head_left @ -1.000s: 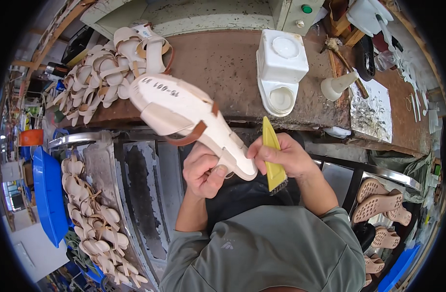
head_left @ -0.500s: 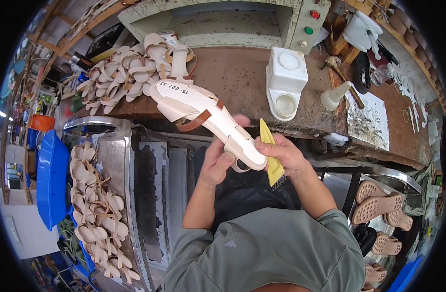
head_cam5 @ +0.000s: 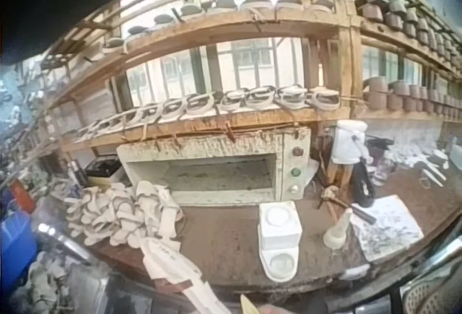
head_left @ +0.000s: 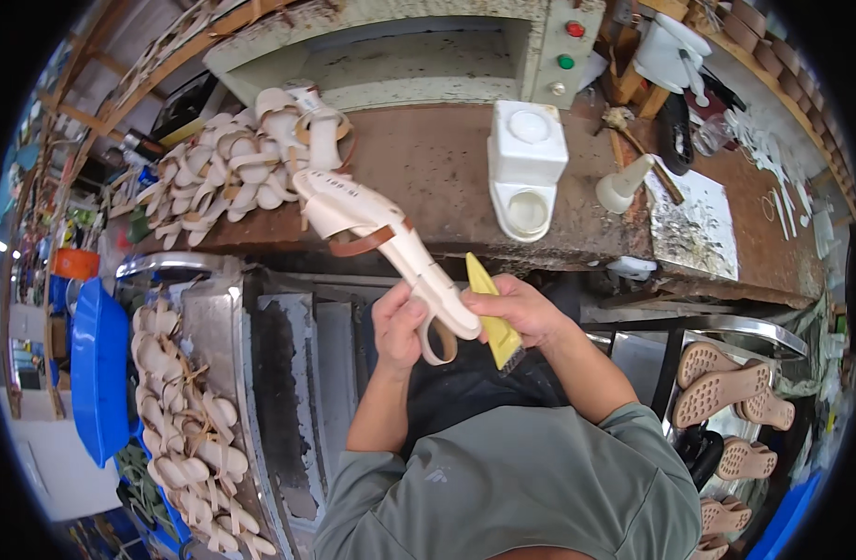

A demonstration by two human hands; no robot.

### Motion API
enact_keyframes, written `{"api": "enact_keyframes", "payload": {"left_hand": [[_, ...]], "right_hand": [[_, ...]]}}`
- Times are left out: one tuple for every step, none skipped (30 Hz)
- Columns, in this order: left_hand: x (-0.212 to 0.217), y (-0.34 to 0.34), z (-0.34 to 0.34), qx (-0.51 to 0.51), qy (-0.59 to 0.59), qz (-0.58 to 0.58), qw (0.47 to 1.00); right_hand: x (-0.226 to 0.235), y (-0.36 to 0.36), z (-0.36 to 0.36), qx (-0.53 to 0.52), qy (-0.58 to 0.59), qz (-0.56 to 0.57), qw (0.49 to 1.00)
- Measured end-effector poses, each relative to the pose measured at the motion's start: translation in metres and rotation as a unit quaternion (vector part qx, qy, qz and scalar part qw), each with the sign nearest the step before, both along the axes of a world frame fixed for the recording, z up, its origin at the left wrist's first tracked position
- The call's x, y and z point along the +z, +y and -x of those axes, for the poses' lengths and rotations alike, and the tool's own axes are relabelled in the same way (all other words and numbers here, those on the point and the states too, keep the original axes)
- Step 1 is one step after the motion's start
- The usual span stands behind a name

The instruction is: The person applies glue to the straps and soles of multiple beige sandals using a brush. They repeatedly dip the brush into a white container, apply glue to specific areas of each sandal, and place the finished sandals onto a nearby rack.

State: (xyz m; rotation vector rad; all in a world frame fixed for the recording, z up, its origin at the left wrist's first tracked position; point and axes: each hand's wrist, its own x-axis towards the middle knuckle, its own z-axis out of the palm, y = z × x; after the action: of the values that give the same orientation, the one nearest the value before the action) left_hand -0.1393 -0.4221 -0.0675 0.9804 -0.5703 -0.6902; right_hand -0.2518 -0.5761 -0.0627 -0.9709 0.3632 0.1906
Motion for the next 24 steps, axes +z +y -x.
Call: {"api": "enact_keyframes", "payload": {"left_hand": [[-0.006,0.002,-0.001,0.018,0.01,-0.002,1.0],[-0.012,0.004,-0.001,0.036,0.02,-0.005,0.999],[-0.019,0.007,-0.002,0.057,0.024,-0.011,0.998],[-0.025,0.012,-0.006,0.062,0.02,-0.017,0.998],[-0.029,0.012,-0.009,0.059,0.033,-0.022,0.997],[-0.029,0.012,-0.011,0.057,0.045,-0.035,0.997],[-0.03,0.01,-0.013,0.055,0.058,-0.036,0.996],[-0.032,0.006,-0.013,0.05,0.056,-0.038,0.996],[-0.034,0.002,-0.012,0.044,0.051,-0.041,0.997],[-0.035,-0.002,-0.012,0.038,0.047,-0.044,0.997],[-0.033,-0.007,-0.01,0.035,0.052,-0.049,0.997],[-0.03,-0.01,-0.008,0.033,0.052,-0.061,0.996],[-0.025,-0.014,-0.006,0.031,0.051,-0.071,0.996],[-0.024,-0.017,-0.006,0.029,0.051,-0.082,0.995],[-0.025,-0.018,-0.006,0.032,0.053,-0.084,0.995],[-0.026,-0.018,-0.007,0.031,0.053,-0.087,0.994],[-0.028,-0.018,-0.007,0.03,0.053,-0.09,0.994],[-0.028,-0.018,-0.007,0.029,0.053,-0.091,0.994],[-0.029,-0.018,-0.008,0.025,0.045,-0.094,0.994],[-0.03,-0.018,-0.008,0.02,0.037,-0.097,0.994],[-0.03,-0.018,-0.008,0.016,0.029,-0.098,0.995],[-0.029,-0.019,-0.008,0.007,0.03,-0.095,0.995],[-0.026,-0.019,-0.007,-0.002,0.03,-0.093,0.995],[-0.022,-0.018,-0.005,-0.009,0.032,-0.092,0.995]], "right_hand": [[0.004,-0.008,0.003,-0.015,-0.007,0.025,1.0],[0.009,-0.018,0.005,-0.03,-0.014,0.05,0.998],[0.005,-0.041,0.015,-0.05,0.006,0.095,0.994],[-0.002,-0.054,0.021,-0.17,-0.016,0.127,0.977],[-0.004,-0.071,0.026,-0.254,-0.04,0.171,0.951],[-0.008,-0.085,0.026,-0.316,-0.064,0.206,0.924],[-0.011,-0.094,0.025,-0.334,-0.069,0.256,0.904],[-0.013,-0.1,0.024,-0.35,-0.074,0.306,0.883],[-0.018,-0.101,0.022,-0.341,-0.072,0.373,0.86],[-0.025,-0.101,0.018,-0.331,-0.068,0.439,0.833],[-0.03,-0.101,0.015,-0.317,-0.065,0.503,0.802],[-0.03,-0.1,0.011,-0.308,-0.06,0.512,0.8],[-0.027,-0.096,0.008,-0.298,-0.055,0.52,0.798],[-0.027,-0.094,0.006,-0.288,-0.05,0.529,0.796],[-0.031,-0.094,0.003,-0.292,-0.042,0.546,0.784],[-0.033,-0.095,0.003,-0.288,-0.041,0.544,0.788],[-0.034,-0.096,0.002,-0.283,-0.04,0.541,0.791],[-0.034,-0.097,0.002,-0.278,-0.039,0.54,0.793],[-0.034,-0.098,0.001,-0.279,-0.036,0.531,0.799],[-0.033,-0.098,-0.001,-0.28,-0.034,0.522,0.805],[-0.032,-0.099,-0.002,-0.28,-0.033,0.513,0.81],[-0.031,-0.1,-0.001,-0.296,-0.021,0.467,0.833],[-0.03,-0.102,0.002,-0.311,-0.009,0.42,0.853],[-0.03,-0.103,0.004,-0.324,0.004,0.369,0.871]]}}
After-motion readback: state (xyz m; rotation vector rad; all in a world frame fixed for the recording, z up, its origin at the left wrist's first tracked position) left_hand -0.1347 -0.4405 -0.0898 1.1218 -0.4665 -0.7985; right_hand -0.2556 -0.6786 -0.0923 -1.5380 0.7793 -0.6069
